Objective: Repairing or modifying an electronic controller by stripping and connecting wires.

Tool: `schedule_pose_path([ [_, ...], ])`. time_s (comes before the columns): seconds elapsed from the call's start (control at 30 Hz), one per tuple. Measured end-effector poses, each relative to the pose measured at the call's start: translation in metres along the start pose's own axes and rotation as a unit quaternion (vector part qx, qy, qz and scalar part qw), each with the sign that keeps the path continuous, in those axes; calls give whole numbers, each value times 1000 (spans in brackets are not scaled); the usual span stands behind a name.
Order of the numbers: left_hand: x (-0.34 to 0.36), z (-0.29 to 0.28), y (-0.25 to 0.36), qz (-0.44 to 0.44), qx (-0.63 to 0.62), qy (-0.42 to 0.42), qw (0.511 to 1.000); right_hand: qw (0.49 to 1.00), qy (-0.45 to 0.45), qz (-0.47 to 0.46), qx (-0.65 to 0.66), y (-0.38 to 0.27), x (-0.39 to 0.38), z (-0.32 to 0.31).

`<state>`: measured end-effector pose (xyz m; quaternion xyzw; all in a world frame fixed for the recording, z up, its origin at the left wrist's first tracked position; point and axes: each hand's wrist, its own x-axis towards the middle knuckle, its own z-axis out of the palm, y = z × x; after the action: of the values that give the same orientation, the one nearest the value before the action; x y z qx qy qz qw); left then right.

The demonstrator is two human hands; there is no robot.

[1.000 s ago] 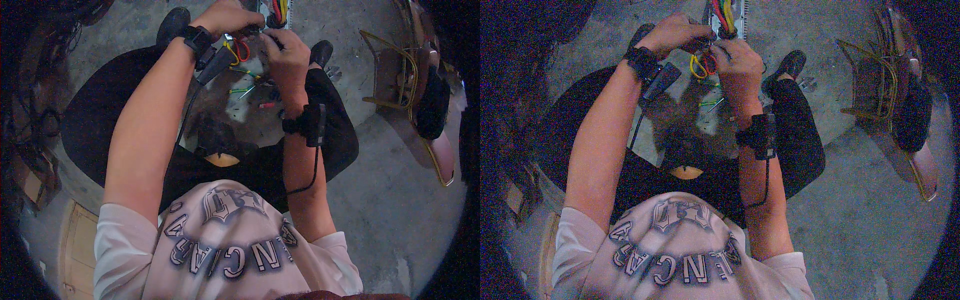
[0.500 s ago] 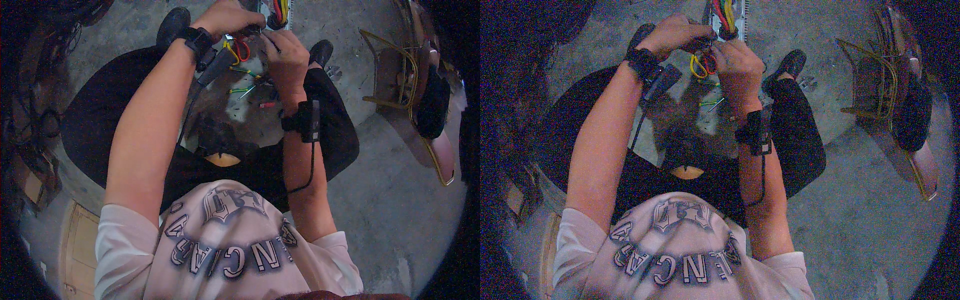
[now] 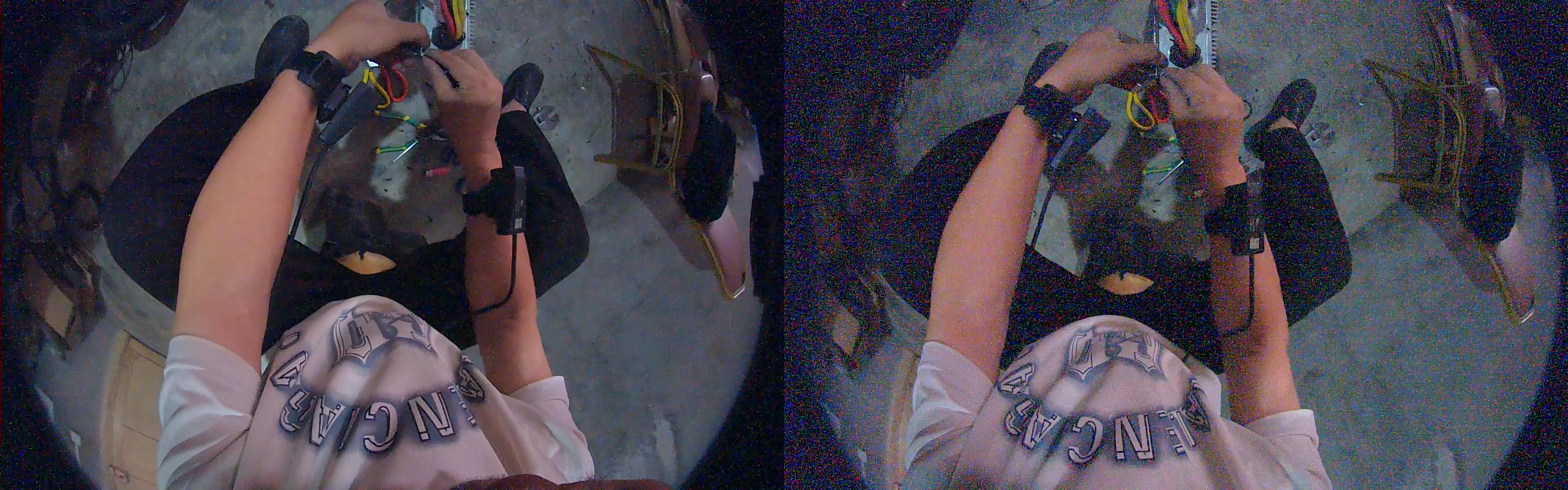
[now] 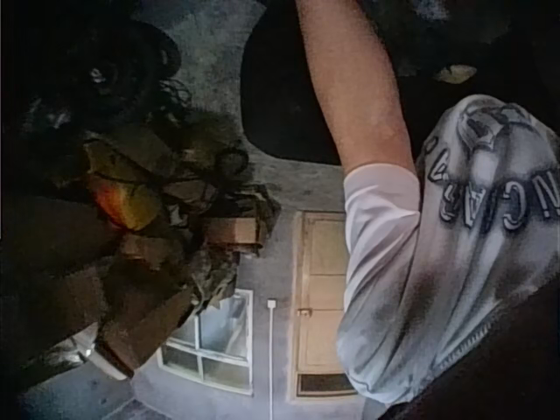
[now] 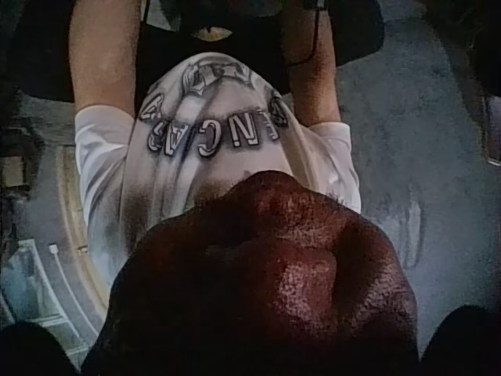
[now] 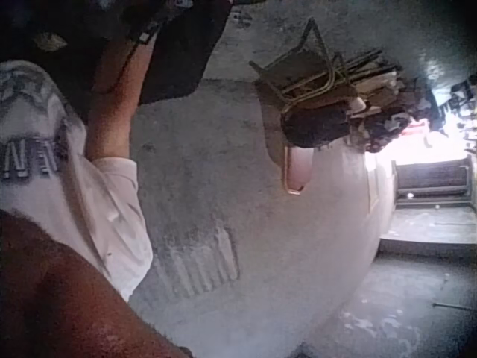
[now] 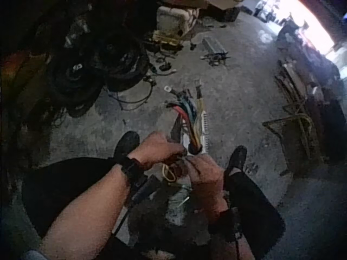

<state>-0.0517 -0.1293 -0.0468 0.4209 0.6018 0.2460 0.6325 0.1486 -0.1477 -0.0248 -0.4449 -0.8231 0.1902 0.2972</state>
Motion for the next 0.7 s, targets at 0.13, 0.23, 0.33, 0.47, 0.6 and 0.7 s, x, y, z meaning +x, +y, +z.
schedule_pose_path([
  [0.13, -6, -3, 2, 29, 63, -10, 998, 1000, -1, -10, -15, 1, -3, -1],
  [0.23, -8, -6, 2, -30, 26, 14, 999, 999, -2, -15, -30, 13, -4, -8],
  [0.33, -16, -10, 13, 7, 149, 1, 989, 992, 35, 117, 23, 31, -8, -24],
  [0.47, -8, -41, -22, 8, -19, 5, 1000, 951, 30, 309, 4, 105, -32, -11],
  [0.6, -28, -24, 35, -99, -113, 54, 987, 897, -106, 427, -34, 218, -117, 1],
  [0.7, -52, -17, 54, -86, -80, 71, 991, 865, -240, 433, -85, 238, -167, 22],
])
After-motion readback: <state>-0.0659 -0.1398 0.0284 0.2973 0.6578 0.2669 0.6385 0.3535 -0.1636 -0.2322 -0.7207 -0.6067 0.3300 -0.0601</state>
